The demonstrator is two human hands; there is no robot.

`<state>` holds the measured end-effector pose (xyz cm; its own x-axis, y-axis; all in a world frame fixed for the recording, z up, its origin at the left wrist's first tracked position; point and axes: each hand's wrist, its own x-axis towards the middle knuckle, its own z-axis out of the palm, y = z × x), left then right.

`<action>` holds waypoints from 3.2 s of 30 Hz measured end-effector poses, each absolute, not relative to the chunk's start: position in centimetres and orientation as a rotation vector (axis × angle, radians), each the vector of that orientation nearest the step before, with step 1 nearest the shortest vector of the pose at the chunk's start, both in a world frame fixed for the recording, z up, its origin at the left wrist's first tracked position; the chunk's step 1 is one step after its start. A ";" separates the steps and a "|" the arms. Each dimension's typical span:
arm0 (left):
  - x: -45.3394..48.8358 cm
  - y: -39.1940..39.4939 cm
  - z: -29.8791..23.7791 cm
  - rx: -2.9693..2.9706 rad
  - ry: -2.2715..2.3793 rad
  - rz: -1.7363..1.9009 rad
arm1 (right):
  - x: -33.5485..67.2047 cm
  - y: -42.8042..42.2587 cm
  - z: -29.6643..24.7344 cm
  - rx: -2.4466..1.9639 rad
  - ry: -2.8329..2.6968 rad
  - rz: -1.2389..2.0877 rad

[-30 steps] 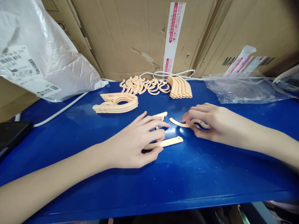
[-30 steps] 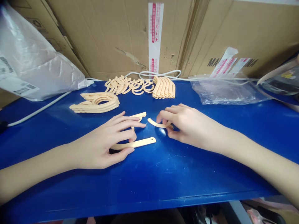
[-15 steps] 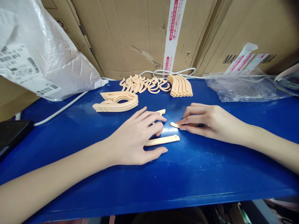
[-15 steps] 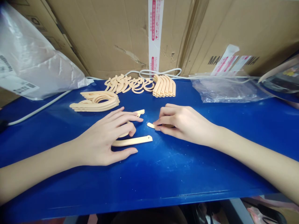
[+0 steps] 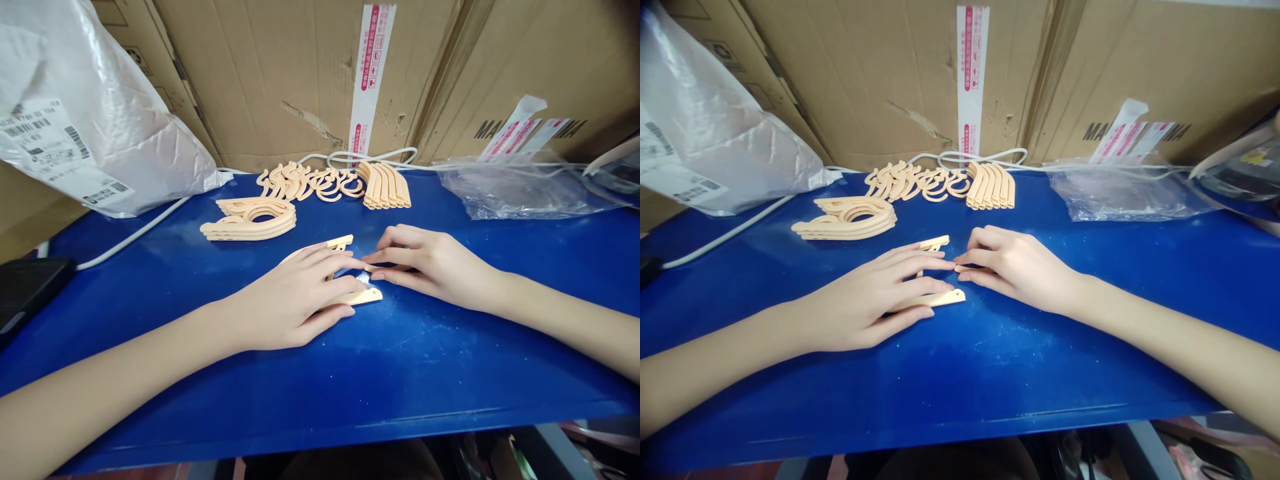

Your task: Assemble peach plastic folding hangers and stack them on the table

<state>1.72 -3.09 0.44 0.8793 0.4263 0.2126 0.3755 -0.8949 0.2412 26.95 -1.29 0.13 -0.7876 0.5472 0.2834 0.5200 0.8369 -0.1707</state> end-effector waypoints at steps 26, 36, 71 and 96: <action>1.7 -2.6 0.5 2.657 0.729 0.419 | 28.3 -1.3 2.4 -1.201 -2.630 -0.337; 1.7 -2.7 0.5 2.659 0.750 0.419 | 28.5 -1.1 1.6 -1.433 -2.719 -0.062; 1.7 -2.6 0.5 2.700 0.712 0.446 | 28.3 -1.6 2.5 -0.940 -2.809 0.256; 1.6 -2.6 0.5 2.730 0.685 0.418 | 27.6 -2.3 1.7 -1.066 -2.695 -0.269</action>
<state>1.62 -2.59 0.47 0.8443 0.4948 0.2057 0.4090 -0.8430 0.3493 27.62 -2.35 1.66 -0.7088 0.6480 0.2786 0.6903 0.7185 0.0850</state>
